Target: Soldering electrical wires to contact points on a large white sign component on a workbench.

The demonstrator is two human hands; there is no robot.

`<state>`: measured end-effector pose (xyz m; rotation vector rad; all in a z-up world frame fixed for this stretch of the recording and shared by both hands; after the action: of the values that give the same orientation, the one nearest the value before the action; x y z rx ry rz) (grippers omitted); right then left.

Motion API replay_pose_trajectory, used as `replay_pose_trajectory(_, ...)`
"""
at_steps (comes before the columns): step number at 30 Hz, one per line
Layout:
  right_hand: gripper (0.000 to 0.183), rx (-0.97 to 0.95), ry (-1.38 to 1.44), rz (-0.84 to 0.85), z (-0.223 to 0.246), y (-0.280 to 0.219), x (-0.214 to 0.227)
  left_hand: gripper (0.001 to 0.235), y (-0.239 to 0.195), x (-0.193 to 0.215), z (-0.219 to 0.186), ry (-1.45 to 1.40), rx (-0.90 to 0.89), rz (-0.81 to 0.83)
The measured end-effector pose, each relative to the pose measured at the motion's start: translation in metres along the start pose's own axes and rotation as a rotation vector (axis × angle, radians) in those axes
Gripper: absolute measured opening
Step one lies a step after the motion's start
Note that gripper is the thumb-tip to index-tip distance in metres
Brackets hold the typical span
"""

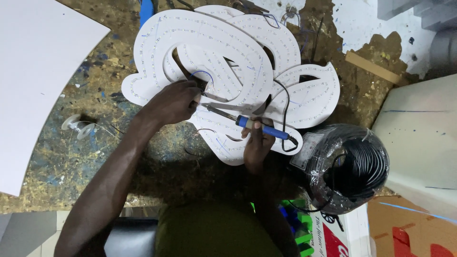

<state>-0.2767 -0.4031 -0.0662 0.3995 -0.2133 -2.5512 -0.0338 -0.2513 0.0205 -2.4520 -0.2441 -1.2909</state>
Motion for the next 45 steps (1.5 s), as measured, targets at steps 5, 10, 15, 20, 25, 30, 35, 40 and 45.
replay_pose_trajectory(5,0.027,0.02,-0.039,0.029,0.002,0.001,-0.001,0.019,0.005,0.003,-0.006,0.027,-0.005,0.022)
replay_pose_trajectory(10,0.029,0.03,-0.066,0.043,0.001,0.0,0.0,0.02,0.009,0.001,-0.002,0.066,-0.033,0.054)
replay_pose_trajectory(15,0.029,0.005,0.007,-0.066,-0.018,-0.004,0.015,0.023,0.01,0.008,-0.009,0.118,-0.036,0.097)
replay_pose_trajectory(20,0.024,-0.025,0.098,-0.14,-0.002,0.001,0.007,0.018,0.023,-0.003,0.0,0.059,-0.014,0.093)
replay_pose_trajectory(25,0.024,-0.031,0.124,-0.229,-0.003,0.0,0.01,0.015,0.029,-0.012,0.003,0.049,0.011,0.081)
replay_pose_trajectory(30,0.03,-0.112,0.167,-0.36,0.002,0.005,0.02,0.018,0.034,-0.015,0.005,0.049,0.039,0.106)
replay_pose_trajectory(35,0.027,-0.112,0.189,-0.383,0.015,0.01,0.018,0.022,0.043,-0.027,0.01,0.112,0.042,0.135)
replay_pose_trajectory(40,0.027,-0.163,0.214,-0.449,0.015,0.009,0.019,0.022,0.042,-0.027,0.01,0.075,0.087,0.161)
replay_pose_trajectory(45,0.023,-0.179,0.215,-0.457,0.012,0.01,0.026,0.021,0.046,-0.021,0.002,0.165,0.064,0.163)
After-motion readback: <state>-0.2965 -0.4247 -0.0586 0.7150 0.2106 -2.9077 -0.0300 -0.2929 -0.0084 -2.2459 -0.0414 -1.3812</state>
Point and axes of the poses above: each hand's wrist, its own y-axis towards the middle knuckle, its own x-axis out of the back of the hand, z = x × y, the point moved 3 cm from there along y, towards the middle knuckle, and after that the axes turned 3 degrees about y, right-handed, at the moved point
